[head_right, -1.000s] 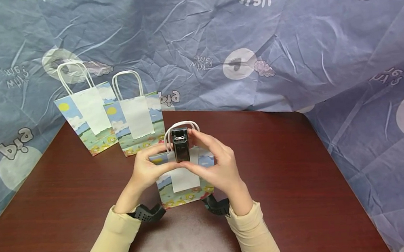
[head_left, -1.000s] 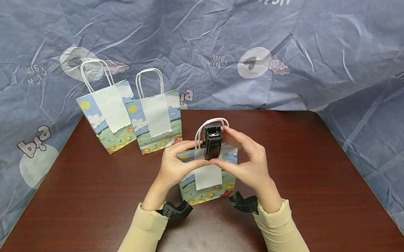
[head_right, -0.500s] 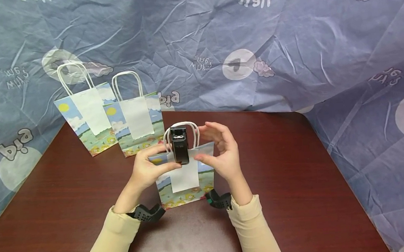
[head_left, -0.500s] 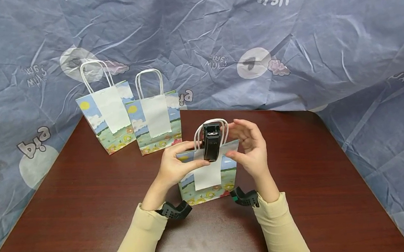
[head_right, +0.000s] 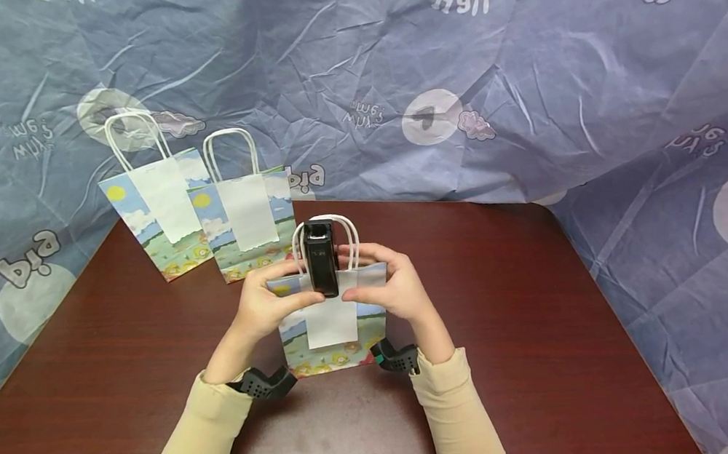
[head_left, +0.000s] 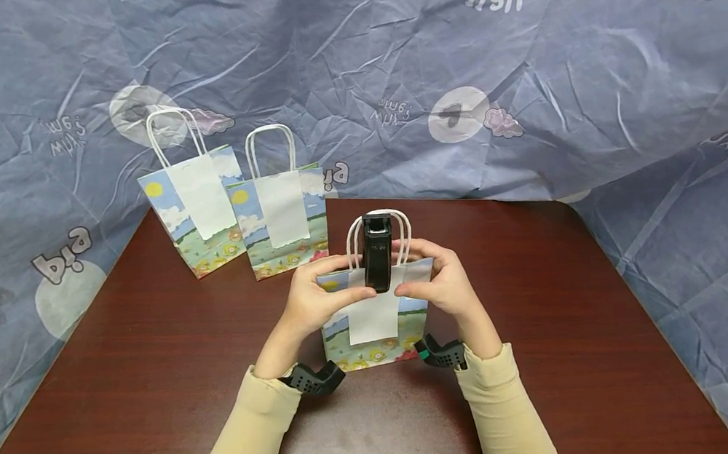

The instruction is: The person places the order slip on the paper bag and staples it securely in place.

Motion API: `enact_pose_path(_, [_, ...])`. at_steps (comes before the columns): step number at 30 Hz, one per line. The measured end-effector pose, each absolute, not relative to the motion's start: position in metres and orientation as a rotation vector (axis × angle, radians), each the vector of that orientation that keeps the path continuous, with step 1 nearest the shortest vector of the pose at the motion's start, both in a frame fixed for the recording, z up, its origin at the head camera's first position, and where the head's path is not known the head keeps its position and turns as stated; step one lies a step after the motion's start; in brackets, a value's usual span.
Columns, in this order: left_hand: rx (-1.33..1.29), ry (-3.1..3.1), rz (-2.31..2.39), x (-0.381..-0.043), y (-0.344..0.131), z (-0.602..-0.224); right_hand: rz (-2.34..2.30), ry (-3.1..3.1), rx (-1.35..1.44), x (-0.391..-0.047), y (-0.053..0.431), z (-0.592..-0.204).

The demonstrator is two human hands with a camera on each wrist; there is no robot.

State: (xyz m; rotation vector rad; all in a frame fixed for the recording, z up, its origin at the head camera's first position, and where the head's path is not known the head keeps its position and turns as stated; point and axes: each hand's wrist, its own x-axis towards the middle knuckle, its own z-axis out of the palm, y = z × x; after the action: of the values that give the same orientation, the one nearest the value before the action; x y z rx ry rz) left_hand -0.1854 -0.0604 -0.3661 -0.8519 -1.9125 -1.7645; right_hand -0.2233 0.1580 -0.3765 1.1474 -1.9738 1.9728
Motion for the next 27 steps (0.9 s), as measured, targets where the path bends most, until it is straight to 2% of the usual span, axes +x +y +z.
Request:
enact_pose_path(16, [-0.852,-1.982,-1.824,-0.182,-0.063,-0.362,1.591,-2.170,0.848,-0.194,0.142,-0.357])
enact_pose_path(27, [-0.954,-1.838,-1.732,-0.200,-0.061,-0.389,1.536,-2.063,1.005,-0.198,0.143,-0.363])
